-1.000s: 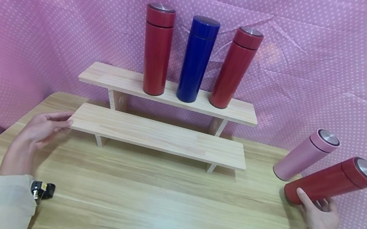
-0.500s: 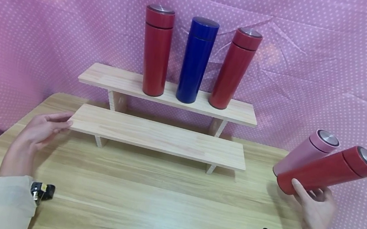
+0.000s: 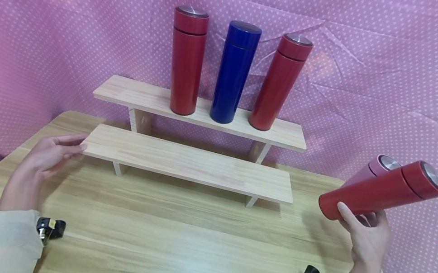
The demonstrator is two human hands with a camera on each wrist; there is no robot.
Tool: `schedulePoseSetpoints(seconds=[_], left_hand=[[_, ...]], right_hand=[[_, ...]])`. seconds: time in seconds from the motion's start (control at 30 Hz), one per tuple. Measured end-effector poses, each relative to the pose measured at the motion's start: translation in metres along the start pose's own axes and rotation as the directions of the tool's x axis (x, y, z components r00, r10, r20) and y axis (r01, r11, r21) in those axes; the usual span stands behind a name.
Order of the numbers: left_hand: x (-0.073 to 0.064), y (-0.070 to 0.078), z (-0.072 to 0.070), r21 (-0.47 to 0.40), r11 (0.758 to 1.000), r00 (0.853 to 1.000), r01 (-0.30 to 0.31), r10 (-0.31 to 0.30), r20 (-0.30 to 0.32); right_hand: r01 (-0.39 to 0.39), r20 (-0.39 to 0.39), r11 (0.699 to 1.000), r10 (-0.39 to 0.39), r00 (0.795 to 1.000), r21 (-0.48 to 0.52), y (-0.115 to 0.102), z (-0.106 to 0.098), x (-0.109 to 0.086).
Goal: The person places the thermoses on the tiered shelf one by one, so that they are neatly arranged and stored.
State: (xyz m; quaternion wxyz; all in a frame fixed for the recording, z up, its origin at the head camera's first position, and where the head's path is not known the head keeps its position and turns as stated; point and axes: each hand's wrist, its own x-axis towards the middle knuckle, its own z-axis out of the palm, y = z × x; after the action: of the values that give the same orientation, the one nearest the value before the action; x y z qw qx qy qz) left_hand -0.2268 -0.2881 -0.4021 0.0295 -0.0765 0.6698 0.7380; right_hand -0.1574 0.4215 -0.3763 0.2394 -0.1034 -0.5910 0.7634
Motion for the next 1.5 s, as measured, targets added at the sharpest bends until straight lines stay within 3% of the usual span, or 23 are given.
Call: schedulePoseSetpoints(seconds=[0.43, 0.73, 0.9, 1.5], left_hand=[[0.000, -0.003, -0.003, -0.006, 1.000, 1.000, -0.002, 0.002, 0.002], [0.000, -0.001, -0.002, 0.013, 1.000, 1.000, 0.007, -0.007, -0.001], [0.001, 0.000, -0.002, -0.004, 1.000, 1.000, 0.002, -0.002, 0.004], [0.003, 0.000, -0.002, 0.010, 1.000, 1.000, 0.009, -0.009, 0.001]], right_hand=[[0.026, 0.135, 0.999, -0.020, 0.991, -0.046, -0.006, 0.034, -0.005], [0.087, 0.201, 0.992, -0.067, 0.977, -0.093, -0.004, 0.066, -0.008], [0.122, 0.215, 0.987, -0.096, 0.972, -0.109, -0.003, 0.083, -0.013], [0.131, 0.255, 0.979, -0.089, 0.963, -0.156, -0.007, 0.139, -0.031]])
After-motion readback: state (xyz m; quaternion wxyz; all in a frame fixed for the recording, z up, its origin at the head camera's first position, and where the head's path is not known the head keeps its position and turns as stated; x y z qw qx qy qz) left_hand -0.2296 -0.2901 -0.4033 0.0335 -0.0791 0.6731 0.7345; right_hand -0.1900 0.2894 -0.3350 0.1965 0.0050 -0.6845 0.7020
